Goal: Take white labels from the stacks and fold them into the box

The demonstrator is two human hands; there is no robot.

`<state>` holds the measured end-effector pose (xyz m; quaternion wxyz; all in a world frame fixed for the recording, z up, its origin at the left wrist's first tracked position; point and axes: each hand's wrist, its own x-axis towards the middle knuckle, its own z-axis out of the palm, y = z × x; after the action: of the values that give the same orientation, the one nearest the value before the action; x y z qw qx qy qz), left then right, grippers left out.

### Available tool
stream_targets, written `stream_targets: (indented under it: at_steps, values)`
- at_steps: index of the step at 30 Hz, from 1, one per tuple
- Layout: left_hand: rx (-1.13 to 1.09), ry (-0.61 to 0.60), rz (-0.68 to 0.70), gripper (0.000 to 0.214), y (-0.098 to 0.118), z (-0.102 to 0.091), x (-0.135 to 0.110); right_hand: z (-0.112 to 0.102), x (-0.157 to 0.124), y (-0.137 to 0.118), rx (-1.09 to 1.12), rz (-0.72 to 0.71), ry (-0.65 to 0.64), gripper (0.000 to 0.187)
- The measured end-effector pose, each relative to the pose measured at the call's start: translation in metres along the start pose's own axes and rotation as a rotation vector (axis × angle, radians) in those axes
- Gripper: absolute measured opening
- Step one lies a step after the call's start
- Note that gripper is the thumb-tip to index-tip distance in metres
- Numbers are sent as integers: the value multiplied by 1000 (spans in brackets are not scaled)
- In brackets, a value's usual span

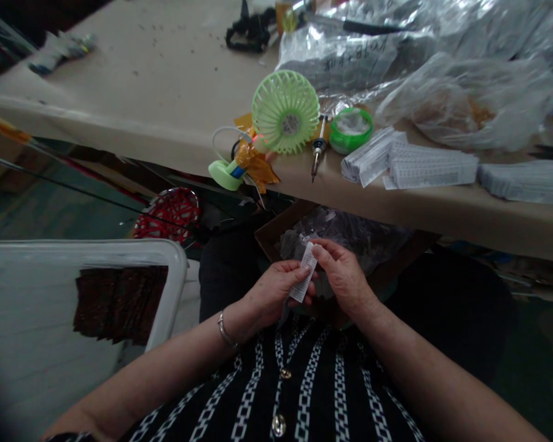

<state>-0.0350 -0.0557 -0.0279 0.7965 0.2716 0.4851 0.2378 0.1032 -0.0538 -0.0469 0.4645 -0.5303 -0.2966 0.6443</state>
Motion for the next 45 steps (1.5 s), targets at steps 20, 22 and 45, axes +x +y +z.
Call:
stream_targets:
  at_steps: [20,22,45]
  values:
    - [-92,38,29,40,-16,4,-7,-3,-11,13,-26,40,14,38]
    - [-94,41,39,39,-14,3,-7,-1,-11,10,-60,5,-11,34]
    - [-219,101,72,32,0,-11,-12,-36,-14,5,-416,-171,147,31]
